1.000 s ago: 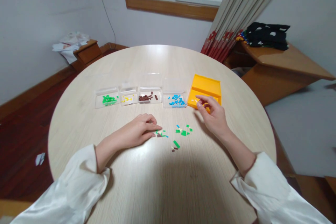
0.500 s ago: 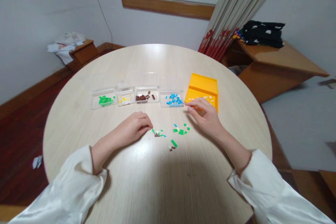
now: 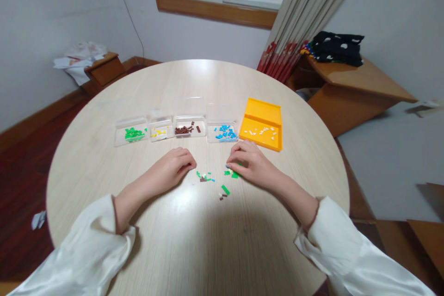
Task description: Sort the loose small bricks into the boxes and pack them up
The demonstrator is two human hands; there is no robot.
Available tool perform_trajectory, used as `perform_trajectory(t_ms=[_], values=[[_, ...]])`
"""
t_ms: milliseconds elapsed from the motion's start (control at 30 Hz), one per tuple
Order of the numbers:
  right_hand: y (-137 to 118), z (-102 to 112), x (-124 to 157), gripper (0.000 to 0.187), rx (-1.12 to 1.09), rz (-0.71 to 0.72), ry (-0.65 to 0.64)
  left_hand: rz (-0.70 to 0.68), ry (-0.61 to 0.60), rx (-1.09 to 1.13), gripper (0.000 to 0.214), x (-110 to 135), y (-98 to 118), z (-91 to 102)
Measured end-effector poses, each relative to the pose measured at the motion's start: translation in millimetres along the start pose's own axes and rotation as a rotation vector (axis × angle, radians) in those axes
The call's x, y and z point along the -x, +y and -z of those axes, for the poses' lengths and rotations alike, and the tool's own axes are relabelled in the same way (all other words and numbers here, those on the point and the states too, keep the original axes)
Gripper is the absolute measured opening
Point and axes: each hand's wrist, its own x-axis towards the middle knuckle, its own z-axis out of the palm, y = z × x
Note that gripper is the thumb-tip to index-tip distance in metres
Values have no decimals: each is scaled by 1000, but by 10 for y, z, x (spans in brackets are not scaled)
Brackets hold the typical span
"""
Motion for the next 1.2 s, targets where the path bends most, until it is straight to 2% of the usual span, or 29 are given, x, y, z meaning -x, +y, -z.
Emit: perform_trajectory(t_ms=[467, 567, 700, 900, 1067, 1200], values=[[-50, 39, 2, 11, -26, -44, -158, 23, 119, 66, 21, 16, -53, -9], [-61, 53, -5, 11, -49, -37, -106, 30, 149, 69, 23, 18, -57, -12], [-61, 58, 4, 9, -149, -59, 26, 55, 188, 70, 23, 20, -74, -1], [-63, 36, 36, 10, -242, -127, 192, 61, 193, 75, 22, 25, -93, 1], [-85, 21, 27, 8, -260, -113, 210, 51, 184, 69, 22, 29, -86, -12], [-79, 4, 10, 8, -214, -46, 190, 55, 155, 73, 23, 32, -80, -35]])
